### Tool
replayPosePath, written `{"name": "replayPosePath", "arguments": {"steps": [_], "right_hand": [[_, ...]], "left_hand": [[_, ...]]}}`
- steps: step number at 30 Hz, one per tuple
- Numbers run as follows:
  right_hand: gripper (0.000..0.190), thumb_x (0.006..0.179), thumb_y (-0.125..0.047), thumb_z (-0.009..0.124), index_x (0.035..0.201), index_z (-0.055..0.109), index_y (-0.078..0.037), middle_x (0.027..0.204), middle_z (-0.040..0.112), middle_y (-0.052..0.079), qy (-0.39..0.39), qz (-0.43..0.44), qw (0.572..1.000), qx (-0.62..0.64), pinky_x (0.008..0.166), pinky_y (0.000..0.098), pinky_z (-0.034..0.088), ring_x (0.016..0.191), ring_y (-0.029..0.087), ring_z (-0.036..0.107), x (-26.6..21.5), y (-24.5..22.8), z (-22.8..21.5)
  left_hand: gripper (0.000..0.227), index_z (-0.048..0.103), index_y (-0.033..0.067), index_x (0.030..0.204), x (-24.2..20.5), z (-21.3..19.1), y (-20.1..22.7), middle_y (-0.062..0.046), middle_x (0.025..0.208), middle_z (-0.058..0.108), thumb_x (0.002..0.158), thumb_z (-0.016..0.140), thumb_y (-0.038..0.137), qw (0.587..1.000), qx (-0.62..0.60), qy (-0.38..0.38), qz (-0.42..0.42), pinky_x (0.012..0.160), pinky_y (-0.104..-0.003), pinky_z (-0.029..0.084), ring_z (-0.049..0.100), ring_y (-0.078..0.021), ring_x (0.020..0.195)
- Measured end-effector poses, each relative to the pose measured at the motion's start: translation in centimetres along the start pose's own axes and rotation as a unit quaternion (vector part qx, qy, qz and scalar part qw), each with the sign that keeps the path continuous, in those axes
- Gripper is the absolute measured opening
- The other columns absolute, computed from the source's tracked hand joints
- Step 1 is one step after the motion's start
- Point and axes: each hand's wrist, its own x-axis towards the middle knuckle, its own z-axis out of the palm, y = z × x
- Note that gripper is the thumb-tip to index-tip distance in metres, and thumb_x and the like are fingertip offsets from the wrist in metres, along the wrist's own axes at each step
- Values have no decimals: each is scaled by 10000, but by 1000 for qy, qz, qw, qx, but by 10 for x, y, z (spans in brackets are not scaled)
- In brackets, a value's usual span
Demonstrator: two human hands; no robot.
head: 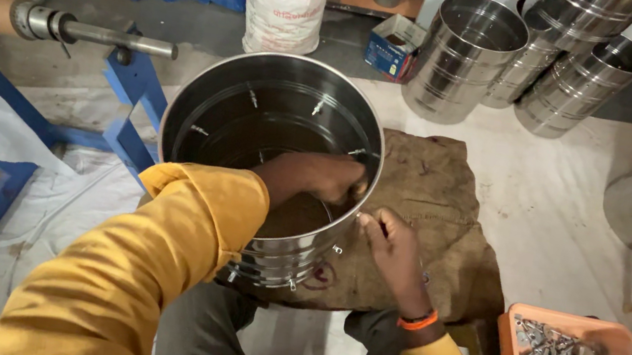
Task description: The person inserts small metal fasteners into pre-drilled holes on a cylindrical metal container. They repeatedly reach into a nearby bin to retrieve fasteners and secure them by hand around the container's circumference.
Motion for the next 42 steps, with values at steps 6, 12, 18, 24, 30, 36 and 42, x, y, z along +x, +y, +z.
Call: {"name": "replayPosePath", "arguments": {"steps": [6,12,18,24,30,36,42], "right_hand": [[125,957,-175,666,888,699,-76,668,617,-24,-74,292,893,333,411,221,366,476,55,488,17,15,-1],[237,898,-228,753,1060,709,-61,954,687,85,110,-213,959,-149,607,292,533,825,214,652,-7,-4,-3],[308,796,-48,732,1092,702,-129,1052,674,60,47,-309,893,-325,804,403,561,960,271,695,-10,-25,-17],[205,847,-27,700,1037,644,-79,1034,651,104,54,-319,901,-289,801,416,549,946,301,679,-4,-16,-15],[131,876,-32,677,987,617,-68,930,611,148,24,-304,906,-293,764,462,521,854,361,631,-1,-5,-16],[189,975,-117,734,912,571,-46,826,592,165,19,-280,922,-268,680,483,488,777,368,612,0,6,-7],[302,1016,-214,740,887,549,-18,759,568,187,49,-175,969,-166,593,444,436,667,363,557,0,-7,1]], "left_hand": [[289,743,79,1058,-3,-3,8,-155,1000,761,771,766,92,1000,-16,2,-11,798,-417,554,730,-290,950],[303,745,81,1043,0,1,0,-142,975,768,741,762,66,999,-33,-8,-6,769,-405,547,731,-272,923],[261,756,68,1033,5,4,-4,-147,966,780,773,741,67,999,-37,-14,1,751,-399,549,741,-270,887],[265,754,75,1039,-1,3,-1,-146,970,765,774,752,85,999,-37,-6,1,750,-391,543,725,-270,889],[277,763,85,1012,2,6,-8,-150,932,770,737,735,88,997,-61,2,46,734,-416,553,742,-287,860],[164,749,69,969,7,12,-13,-174,938,743,840,735,169,999,-11,40,22,713,-457,534,712,-335,859],[234,763,109,1012,-4,0,6,-141,964,759,780,741,117,1000,-26,16,-3,734,-429,544,718,-302,873]]}}
